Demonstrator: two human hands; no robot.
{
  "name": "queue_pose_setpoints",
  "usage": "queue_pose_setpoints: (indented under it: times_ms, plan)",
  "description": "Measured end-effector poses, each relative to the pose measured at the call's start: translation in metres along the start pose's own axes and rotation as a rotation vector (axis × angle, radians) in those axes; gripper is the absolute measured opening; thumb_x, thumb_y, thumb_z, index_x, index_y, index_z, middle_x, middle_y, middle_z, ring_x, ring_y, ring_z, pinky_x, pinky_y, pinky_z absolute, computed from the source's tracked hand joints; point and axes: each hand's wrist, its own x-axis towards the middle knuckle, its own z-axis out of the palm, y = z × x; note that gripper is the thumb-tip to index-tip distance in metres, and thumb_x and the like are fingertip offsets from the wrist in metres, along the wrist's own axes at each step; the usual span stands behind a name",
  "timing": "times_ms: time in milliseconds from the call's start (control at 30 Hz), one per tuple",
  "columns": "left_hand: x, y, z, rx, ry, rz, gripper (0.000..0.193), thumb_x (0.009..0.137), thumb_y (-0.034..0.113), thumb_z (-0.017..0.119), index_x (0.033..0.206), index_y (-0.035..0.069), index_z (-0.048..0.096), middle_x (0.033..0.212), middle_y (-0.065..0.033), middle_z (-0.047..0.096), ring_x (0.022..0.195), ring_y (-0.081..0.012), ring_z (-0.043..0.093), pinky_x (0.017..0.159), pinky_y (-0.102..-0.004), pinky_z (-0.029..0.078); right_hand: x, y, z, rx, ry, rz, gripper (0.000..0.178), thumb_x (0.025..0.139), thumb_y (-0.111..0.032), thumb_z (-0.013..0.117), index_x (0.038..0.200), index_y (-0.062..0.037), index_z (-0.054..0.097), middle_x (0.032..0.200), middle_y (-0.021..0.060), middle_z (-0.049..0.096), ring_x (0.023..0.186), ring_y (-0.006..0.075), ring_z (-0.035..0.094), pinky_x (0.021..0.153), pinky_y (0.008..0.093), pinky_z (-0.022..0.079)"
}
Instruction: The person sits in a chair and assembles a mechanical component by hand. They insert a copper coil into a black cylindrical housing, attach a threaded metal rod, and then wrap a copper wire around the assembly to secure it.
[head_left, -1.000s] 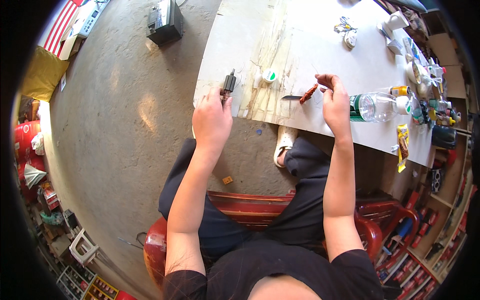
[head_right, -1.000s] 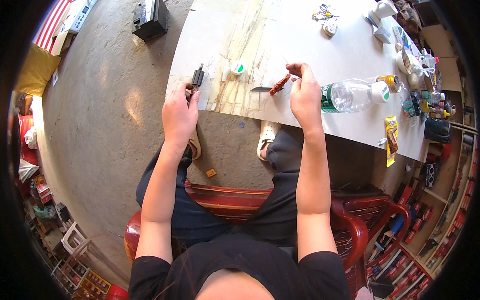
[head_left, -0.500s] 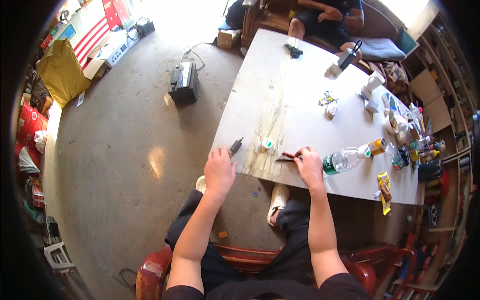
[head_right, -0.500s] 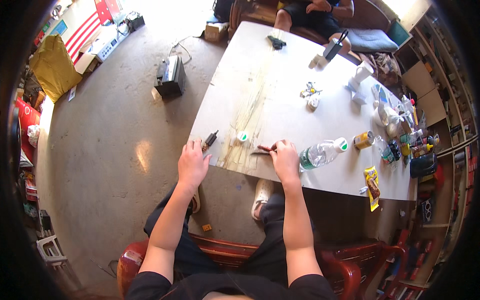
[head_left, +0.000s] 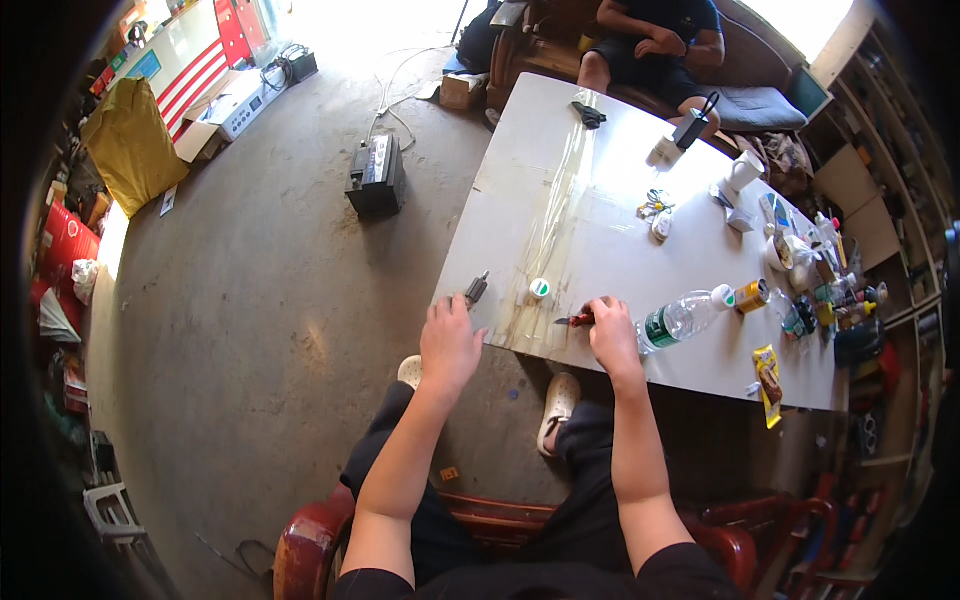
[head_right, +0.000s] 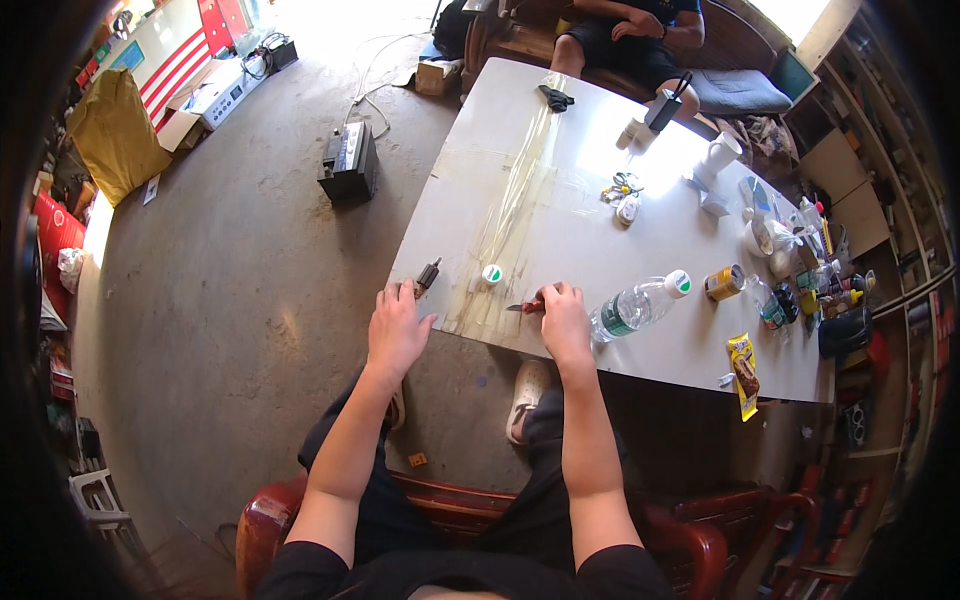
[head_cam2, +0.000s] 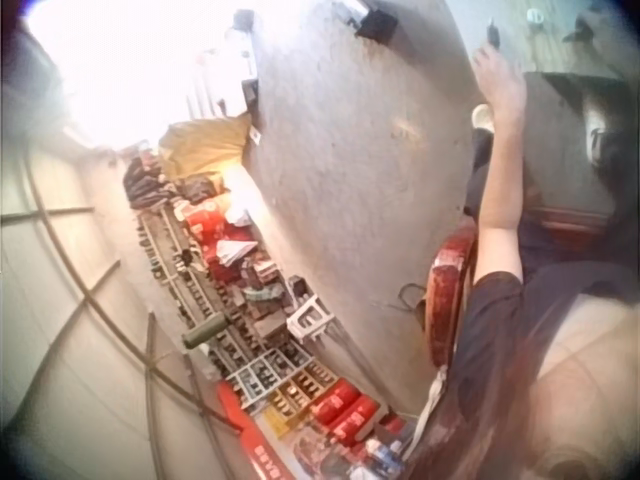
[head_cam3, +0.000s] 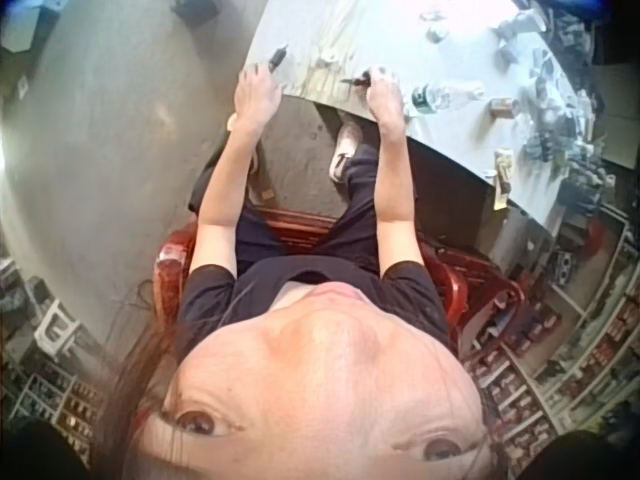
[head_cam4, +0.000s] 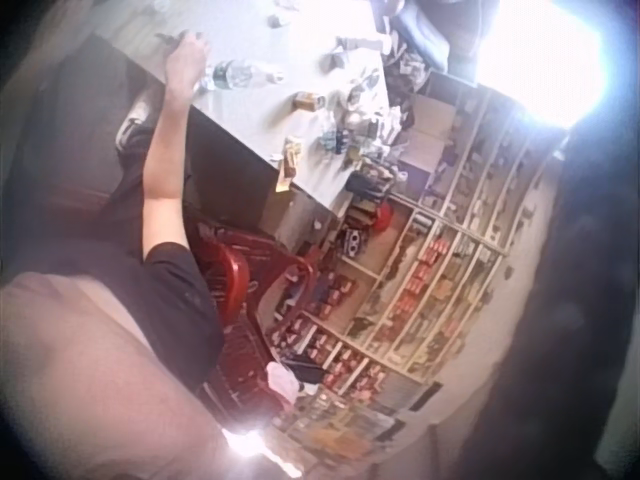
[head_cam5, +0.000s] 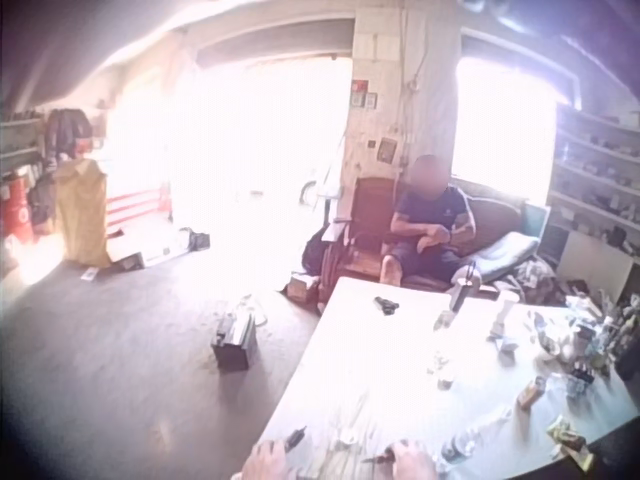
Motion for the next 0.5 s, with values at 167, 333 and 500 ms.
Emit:
queue_pose_setpoints:
  times_ms: [167, 333, 500]
  plan:
    - [0.004, 0.006, 0.003, -0.019, -0.003, 0.003, 0.060, 0.074, 0.017, 0.077, 0.123, -0.001, 0.049, 0.118, -0.0180, 0.054, 0.110, -0.0357, 0.053, 0.089, -0.0403, 0.048, 0.005, 0.006, -0.016, -0.071, -0.025, 0.037, 0.018, 0.077, -0.004, 0.067, 0.094, -0.0052, 0.061, 0.093, 0.0112, 0.063, 0.094, 0.0333, 0.057, 0.079, 0.0422, 0.050]
    - [0.008, 0.016, -0.003, -0.342, 0.245, 0.142, 0.048, 0.079, 0.014, 0.073, 0.121, 0.000, 0.053, 0.116, -0.0171, 0.056, 0.107, -0.0329, 0.056, 0.091, -0.0374, 0.048, 0.011, -0.034, -0.037, 0.350, 0.199, 0.059, 0.019, 0.077, -0.006, 0.073, 0.091, -0.0026, 0.061, 0.083, 0.0091, 0.066, 0.083, 0.0262, 0.057, 0.073, 0.0379, 0.048]
    - [-0.006, 0.053, 0.006, -1.221, -0.145, 0.070, 0.036, 0.090, 0.015, 0.067, 0.120, -0.001, 0.055, 0.119, -0.0112, 0.057, 0.111, -0.0179, 0.056, 0.093, -0.0310, 0.047, 0.003, -0.081, -0.040, 0.622, 0.260, -0.033, 0.020, 0.075, -0.003, 0.075, 0.091, -0.0021, 0.063, 0.083, 0.0077, 0.066, 0.082, 0.0209, 0.058, 0.073, 0.0320, 0.048]
